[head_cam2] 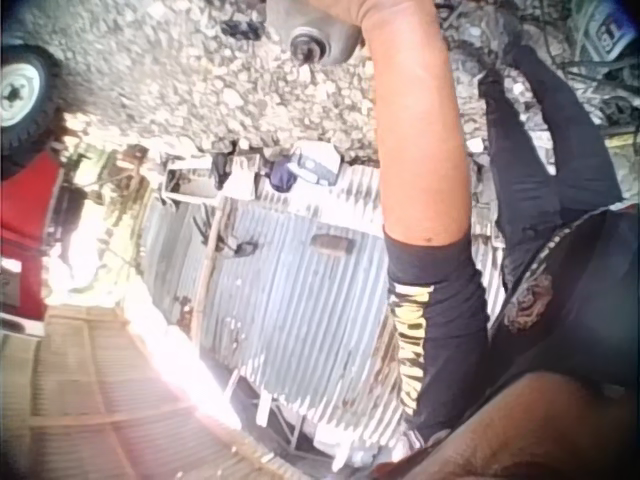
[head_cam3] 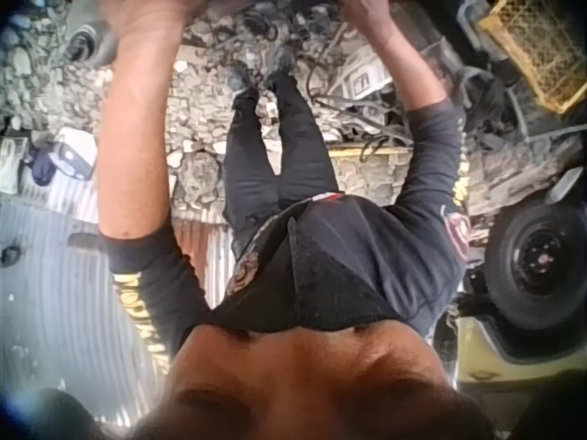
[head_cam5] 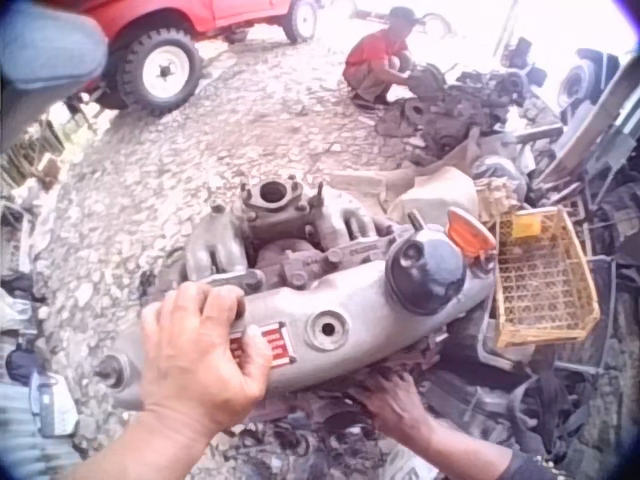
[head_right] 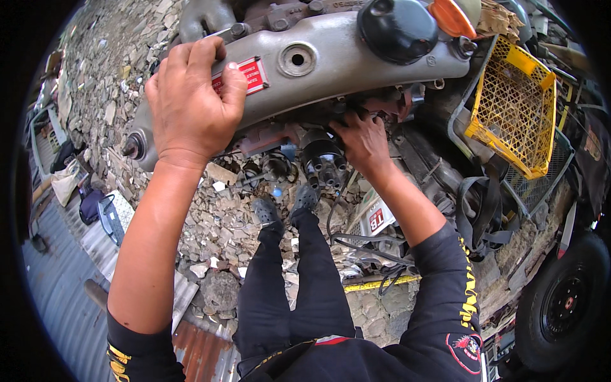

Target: The person pours water from a bottle onto an engine block and then wipes various surfaces of the engine using a cloth and their hands.

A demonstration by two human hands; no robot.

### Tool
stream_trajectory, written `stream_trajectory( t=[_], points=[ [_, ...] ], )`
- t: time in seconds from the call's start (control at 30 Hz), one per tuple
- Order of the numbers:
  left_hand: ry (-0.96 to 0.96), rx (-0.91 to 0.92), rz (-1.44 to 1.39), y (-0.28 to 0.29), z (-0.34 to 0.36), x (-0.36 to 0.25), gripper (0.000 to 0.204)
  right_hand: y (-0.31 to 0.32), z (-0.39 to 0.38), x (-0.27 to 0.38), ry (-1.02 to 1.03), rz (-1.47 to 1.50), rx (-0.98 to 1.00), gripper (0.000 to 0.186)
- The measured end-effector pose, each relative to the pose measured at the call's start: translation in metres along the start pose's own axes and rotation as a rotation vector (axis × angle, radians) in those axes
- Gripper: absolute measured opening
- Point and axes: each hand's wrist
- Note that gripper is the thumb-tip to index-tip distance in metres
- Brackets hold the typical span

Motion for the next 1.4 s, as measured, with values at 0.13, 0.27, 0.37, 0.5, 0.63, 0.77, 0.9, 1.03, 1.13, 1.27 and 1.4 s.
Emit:
stream_trajectory(
  t=[0.13,0.27,0.37,0.5,0.63,0.77,0.9,1.03,1.13,1.27,1.4],
  points=[
    [-0.02,-0.017,0.004,-0.003,0.001,-0.002,0.027,-0.014,0.002,-0.011,0.175,0.053,-0.192,0.056],
    [-0.005,0.008,0.015,0.001,-0.003,0.001,0.027,0.002,-0.007,-0.013,0.074,0.04,-0.059,0.054],
    [-0.003,0.024,0.018,0.002,-0.002,-0.002,0.024,0.0,-0.016,-0.014,-0.003,0.123,-0.169,0.059],
    [-0.018,0.021,0.012,0.003,-0.001,-0.004,0.024,-0.018,-0.006,-0.011,0.083,0.08,-0.072,0.051],
    [-0.001,0.047,0.018,0.005,0.0,-0.002,0.024,-0.011,-0.022,-0.013,-0.057,0.245,-0.201,0.048],
    [-0.009,0.053,0.03,0.005,-0.001,-0.004,0.025,-0.016,-0.061,-0.019,-0.309,0.495,-0.502,0.043],
    [0.006,0.063,0.058,0.005,-0.001,-0.003,0.026,-0.011,-0.123,-0.009,-0.623,0.489,-0.677,0.039],
    [0.022,0.07,0.041,0.008,0.001,-0.005,0.027,-0.011,-0.181,0.006,-0.6,1.334,-0.918,0.033],
    [0.032,0.084,0.03,0.006,0.001,-0.006,0.029,-0.001,-0.213,0.019,-0.619,1.681,-1.031,0.035],
    [0.031,0.068,0.03,0.007,0.002,-0.004,0.032,0.017,-0.209,0.058,-0.733,1.858,-1.048,0.031],
    [0.042,0.101,0.036,0.008,0.002,-0.004,0.032,0.003,-0.171,0.126,-0.759,1.531,-0.771,0.025]
  ],
)
Point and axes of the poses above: each hand's wrist, its own z-axis towards the middle knuckle, its own y-axis out of the back of the hand, x = y × z, and after that the axes turned 5 degrees about y, right-handed
